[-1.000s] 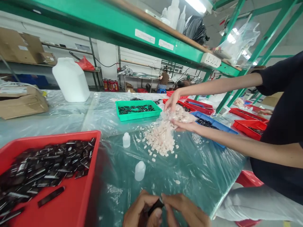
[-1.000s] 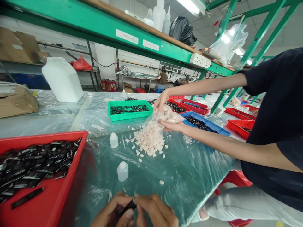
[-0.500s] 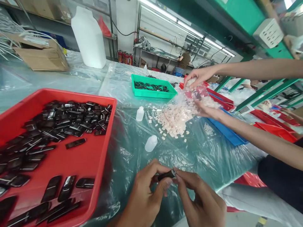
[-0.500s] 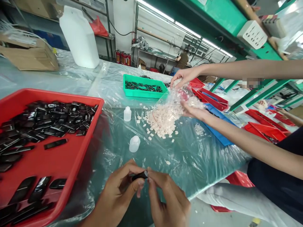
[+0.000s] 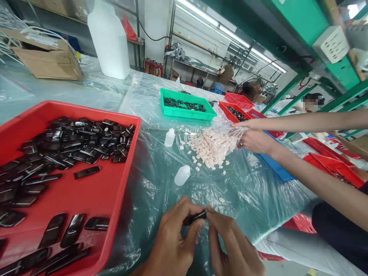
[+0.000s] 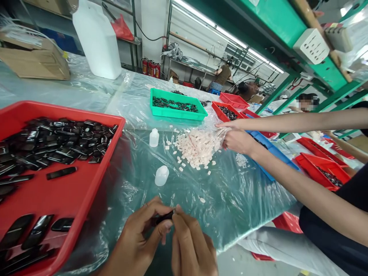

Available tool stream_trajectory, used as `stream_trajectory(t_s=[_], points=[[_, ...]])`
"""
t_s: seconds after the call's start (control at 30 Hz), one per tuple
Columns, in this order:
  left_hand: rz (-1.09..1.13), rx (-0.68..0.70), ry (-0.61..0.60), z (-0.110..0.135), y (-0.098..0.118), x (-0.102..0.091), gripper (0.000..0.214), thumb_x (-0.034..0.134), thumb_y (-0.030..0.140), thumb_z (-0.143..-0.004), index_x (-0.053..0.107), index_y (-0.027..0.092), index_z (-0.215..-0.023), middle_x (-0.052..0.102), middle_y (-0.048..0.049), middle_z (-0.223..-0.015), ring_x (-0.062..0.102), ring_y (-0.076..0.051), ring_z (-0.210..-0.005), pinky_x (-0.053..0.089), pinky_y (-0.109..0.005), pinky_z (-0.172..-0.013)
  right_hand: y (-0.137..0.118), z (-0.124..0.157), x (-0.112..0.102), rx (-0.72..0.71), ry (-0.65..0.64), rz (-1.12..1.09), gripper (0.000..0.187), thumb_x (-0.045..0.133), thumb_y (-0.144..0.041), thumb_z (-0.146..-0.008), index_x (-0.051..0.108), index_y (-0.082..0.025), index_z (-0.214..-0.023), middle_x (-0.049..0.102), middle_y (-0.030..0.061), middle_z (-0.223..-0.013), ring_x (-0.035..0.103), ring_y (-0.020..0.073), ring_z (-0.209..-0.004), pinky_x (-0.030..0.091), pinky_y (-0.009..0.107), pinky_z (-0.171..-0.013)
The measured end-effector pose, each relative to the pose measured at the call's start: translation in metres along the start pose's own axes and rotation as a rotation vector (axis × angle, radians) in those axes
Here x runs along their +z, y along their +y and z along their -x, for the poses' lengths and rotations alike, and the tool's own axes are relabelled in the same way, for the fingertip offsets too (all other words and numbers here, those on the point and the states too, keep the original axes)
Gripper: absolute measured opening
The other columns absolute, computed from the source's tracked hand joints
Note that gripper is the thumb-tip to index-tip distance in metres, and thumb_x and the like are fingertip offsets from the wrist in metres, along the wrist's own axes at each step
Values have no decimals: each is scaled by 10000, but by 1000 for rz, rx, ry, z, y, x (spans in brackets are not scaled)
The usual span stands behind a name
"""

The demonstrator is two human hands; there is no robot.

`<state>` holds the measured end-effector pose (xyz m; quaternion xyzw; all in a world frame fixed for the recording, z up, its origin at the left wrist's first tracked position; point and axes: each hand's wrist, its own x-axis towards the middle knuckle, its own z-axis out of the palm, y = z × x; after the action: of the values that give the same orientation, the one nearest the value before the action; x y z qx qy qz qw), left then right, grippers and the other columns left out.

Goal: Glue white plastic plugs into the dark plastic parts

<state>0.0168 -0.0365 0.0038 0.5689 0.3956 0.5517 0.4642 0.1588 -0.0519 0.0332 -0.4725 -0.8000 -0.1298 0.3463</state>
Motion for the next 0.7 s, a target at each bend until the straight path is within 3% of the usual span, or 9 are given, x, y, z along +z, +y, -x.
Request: stream_trajectory(t_s=[0.17,0.27,0.47,0.63,0.7], points=[[-53,39,19,4,-6,1,96,564,225,-1003,657,242,-987,544,15,-795,598,-139,-693,474,-211,-585,-5,4,0,1,7,76,194,588,-85,-955,702,-186,-1076,801,31,-1047,796,177,-821,595,230,-669],[-22,-17,6,4,-7,0,127,545,254,-1017,668,234,-991,529,16,-791,576,-125,-646,473,-204,-555,-3,3,0,-29,-15,80,172,574,-122,-972,707,-200,-1048,796,46,-1082,796,195,-837,609,250,-703],[23,-70,29,-3,-6,-4,146,590,314,-1003,701,223,-981,559,19,-807,579,-93,-584,486,-192,-569,-1,-3,3,21,-36,-17,254,527,-152,-1003,638,-197,-1228,785,48,-1127,790,172,-909,629,219,-761],[130,-103,119,-1,-7,1,163,645,354,-965,734,219,-947,550,23,-778,557,-95,-565,466,-185,-529,-4,-5,9,-45,78,-5,205,530,-44,-954,652,-177,-1052,804,93,-1036,795,183,-835,628,233,-747],[135,-105,135,-2,-8,2,169,664,373,-952,735,220,-945,555,28,-771,562,-92,-549,473,-189,-539,-2,-6,10,-36,86,-41,223,511,-44,-957,652,-181,-1062,804,88,-1037,794,172,-815,626,223,-734]])
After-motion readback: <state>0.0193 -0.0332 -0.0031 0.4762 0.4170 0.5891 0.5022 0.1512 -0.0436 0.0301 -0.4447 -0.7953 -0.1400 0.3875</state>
